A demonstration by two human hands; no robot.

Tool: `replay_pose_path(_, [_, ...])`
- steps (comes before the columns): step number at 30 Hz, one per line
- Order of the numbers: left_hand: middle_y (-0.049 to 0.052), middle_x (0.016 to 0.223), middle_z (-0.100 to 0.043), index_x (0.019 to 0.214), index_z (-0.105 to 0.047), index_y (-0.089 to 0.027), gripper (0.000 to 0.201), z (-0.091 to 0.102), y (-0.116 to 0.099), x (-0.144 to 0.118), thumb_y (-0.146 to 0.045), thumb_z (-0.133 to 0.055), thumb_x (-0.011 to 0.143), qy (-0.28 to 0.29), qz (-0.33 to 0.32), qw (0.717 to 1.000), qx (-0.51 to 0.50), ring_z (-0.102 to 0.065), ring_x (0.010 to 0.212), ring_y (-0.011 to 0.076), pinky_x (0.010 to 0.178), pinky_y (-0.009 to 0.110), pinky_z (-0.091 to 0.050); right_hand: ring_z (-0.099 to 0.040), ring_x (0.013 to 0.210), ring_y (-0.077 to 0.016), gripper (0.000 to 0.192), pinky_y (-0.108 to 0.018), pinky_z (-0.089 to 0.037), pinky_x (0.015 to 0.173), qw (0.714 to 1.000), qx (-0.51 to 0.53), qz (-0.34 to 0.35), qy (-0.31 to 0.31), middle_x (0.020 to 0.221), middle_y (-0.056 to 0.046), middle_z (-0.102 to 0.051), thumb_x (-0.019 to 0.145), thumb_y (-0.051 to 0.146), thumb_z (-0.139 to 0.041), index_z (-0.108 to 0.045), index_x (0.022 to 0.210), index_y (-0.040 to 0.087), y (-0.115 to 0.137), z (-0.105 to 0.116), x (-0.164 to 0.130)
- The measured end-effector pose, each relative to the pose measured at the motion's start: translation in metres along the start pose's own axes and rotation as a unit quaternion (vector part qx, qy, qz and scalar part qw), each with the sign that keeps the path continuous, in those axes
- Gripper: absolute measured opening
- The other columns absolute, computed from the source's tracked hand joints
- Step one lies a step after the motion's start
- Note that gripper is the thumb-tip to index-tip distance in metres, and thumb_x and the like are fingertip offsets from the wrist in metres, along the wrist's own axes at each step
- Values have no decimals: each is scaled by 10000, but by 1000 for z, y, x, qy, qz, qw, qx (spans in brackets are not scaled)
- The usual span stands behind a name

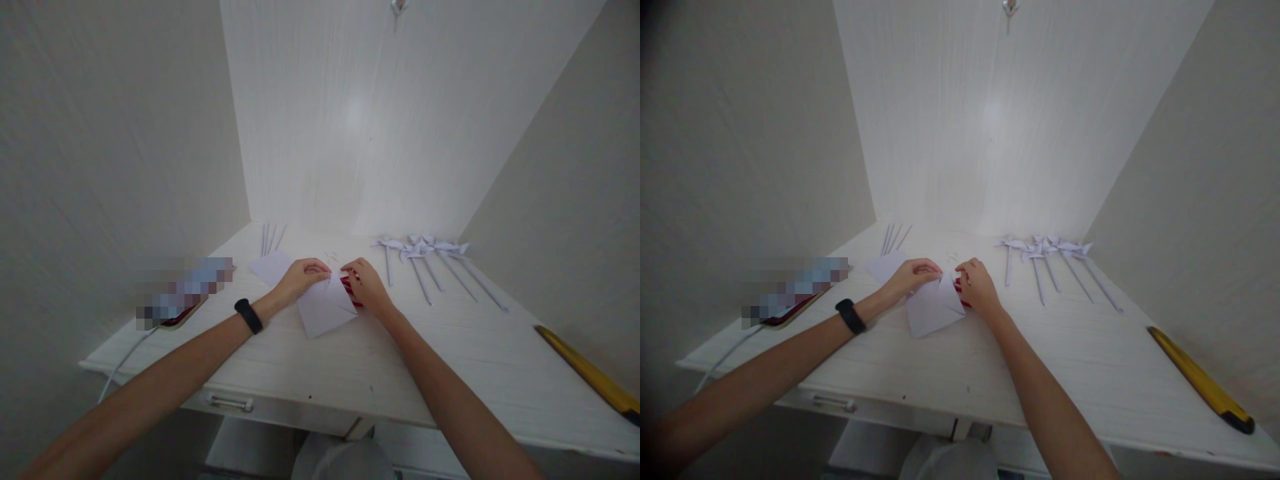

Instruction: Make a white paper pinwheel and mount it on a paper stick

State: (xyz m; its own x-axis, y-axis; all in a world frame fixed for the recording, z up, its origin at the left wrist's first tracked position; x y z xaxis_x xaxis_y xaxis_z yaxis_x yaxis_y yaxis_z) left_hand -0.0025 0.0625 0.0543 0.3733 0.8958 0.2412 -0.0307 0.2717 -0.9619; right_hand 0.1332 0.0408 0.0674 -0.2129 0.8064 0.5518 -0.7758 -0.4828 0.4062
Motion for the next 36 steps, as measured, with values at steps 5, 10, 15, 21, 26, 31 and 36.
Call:
replay_pose_path(5, [33,665,-648,708,-662,-135,187,-2,11,1,-297,-698,622,-1,11,1000,3,-551,607,118,573,233,-397,-509,869,-177,96,-313,-410,795,996,36,75,-37,871,-59,-554,851,254,-487,-557,838,189,35,17,-1])
replay_pose_path(10, [22,636,-621,682,-656,-122,223,-10,20,-1,-330,-696,613,16,32,999,-36,-517,586,106,559,227,-367,-488,883,-198,165,-314,-403,751,995,-17,94,13,910,-67,-549,806,323,-564,-511,875,184,48,-2,-6])
replay_pose_path(15, [-15,541,-522,683,-656,-112,243,-8,19,-3,-349,-678,638,16,37,999,-33,-401,520,76,504,219,-266,-479,878,-196,134,-311,-403,751,996,-25,84,7,912,-63,-536,801,282,-569,-492,863,191,42,-4,-6])
replay_pose_path(21, [-3,569,-533,684,-654,-111,243,-7,25,0,-347,-673,629,20,40,998,-41,-416,541,87,535,234,-282,-489,888,-190,94,-312,-418,768,996,-11,88,6,916,-57,-538,816,242,-539,-495,888,203,41,-1,-6])
replay_pose_path(26, [-12,550,-505,674,-663,-116,215,-9,24,1,-329,-644,653,31,22,999,-16,-388,527,79,513,229,-265,-505,905,-197,91,-321,-411,788,995,-23,99,9,931,-67,-553,826,238,-536,-532,909,199,42,-2,-5])
replay_pose_path(31, [-12,541,-498,667,-659,-109,195,-8,19,0,-300,-623,656,24,19,1000,0,-386,519,76,491,222,-258,-513,892,-203,94,-323,-404,776,994,-41,104,16,914,-68,-567,834,261,-536,-571,897,200,42,-1,-5])
replay_pose_path(36, [-27,522,-477,691,-658,-104,227,-6,24,1,-325,-604,682,10,18,1000,23,-366,494,71,481,223,-241,-521,878,-199,117,-319,-411,767,993,-46,105,17,911,-63,-571,816,276,-572,-581,903,197,41,-1,-5])
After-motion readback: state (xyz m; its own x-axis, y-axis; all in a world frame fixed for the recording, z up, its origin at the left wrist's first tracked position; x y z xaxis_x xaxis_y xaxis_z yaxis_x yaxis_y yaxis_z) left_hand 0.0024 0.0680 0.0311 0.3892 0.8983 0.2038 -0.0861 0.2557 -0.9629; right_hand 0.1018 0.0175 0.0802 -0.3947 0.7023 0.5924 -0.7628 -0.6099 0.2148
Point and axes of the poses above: each hand's wrist, its own x-axis towards the middle knuckle, its own z-axis out of the back of the hand, y = z × x, the point moved 9 cm from there along x, towards the middle knuckle
